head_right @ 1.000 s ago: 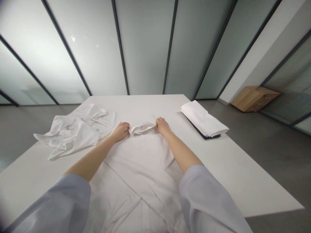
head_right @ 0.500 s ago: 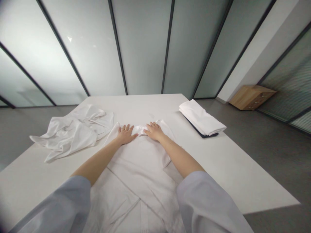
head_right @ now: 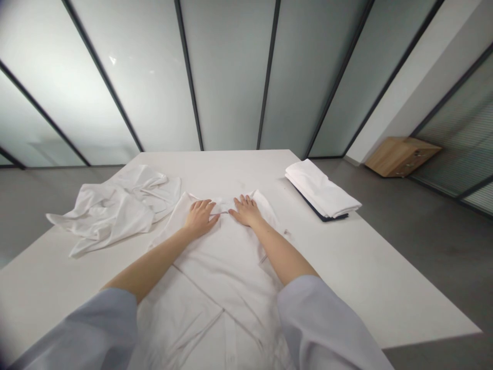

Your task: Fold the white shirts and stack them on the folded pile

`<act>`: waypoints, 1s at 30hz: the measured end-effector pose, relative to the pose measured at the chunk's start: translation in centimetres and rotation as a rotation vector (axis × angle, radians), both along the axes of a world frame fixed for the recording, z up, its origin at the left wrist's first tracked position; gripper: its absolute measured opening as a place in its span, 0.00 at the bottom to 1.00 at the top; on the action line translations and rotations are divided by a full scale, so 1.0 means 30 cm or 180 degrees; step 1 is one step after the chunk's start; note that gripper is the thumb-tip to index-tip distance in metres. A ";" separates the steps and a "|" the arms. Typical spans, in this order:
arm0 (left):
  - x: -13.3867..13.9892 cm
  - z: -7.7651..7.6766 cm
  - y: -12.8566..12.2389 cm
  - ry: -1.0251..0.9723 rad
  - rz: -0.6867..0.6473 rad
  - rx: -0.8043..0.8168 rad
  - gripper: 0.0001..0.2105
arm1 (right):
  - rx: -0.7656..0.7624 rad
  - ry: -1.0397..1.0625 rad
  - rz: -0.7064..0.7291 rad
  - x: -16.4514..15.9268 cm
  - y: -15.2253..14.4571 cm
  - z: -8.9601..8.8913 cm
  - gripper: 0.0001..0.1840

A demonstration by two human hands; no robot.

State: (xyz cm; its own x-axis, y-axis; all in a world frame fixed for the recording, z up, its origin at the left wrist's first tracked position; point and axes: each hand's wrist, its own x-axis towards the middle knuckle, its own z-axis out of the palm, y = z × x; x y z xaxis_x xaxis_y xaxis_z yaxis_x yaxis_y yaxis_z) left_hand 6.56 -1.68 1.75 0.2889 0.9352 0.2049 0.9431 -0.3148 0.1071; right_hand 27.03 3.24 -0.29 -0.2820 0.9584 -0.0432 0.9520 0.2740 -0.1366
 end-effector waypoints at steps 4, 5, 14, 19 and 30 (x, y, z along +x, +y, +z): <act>0.051 -0.034 -0.054 0.0066 0.0349 -0.0627 0.34 | 0.0016 0.0003 0.0006 -0.002 0.042 0.018 0.38; 0.059 -0.047 -0.054 0.0092 0.0374 -0.0684 0.35 | 0.0033 0.0005 -0.0015 -0.003 0.048 0.023 0.37; 0.062 -0.060 0.139 0.0211 0.0272 -0.0661 0.38 | -0.0130 0.0084 -0.0090 -0.039 -0.125 0.033 0.41; 0.059 -0.031 0.198 0.0005 0.0336 -0.0528 0.34 | -0.0255 0.0009 -0.0192 -0.050 -0.195 -0.009 0.46; 0.050 -0.047 0.050 0.0150 0.0558 -0.0797 0.36 | -0.0362 -0.0011 -0.0184 -0.038 0.104 0.048 0.42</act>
State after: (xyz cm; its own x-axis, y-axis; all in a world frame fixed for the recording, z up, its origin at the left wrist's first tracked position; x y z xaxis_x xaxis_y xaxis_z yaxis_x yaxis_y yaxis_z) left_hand 8.07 -0.18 0.35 0.1225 0.9913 -0.0479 0.9865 -0.1163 0.1156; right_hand 25.89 6.36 1.14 -0.2262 0.9619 -0.1534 0.9662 0.2016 -0.1605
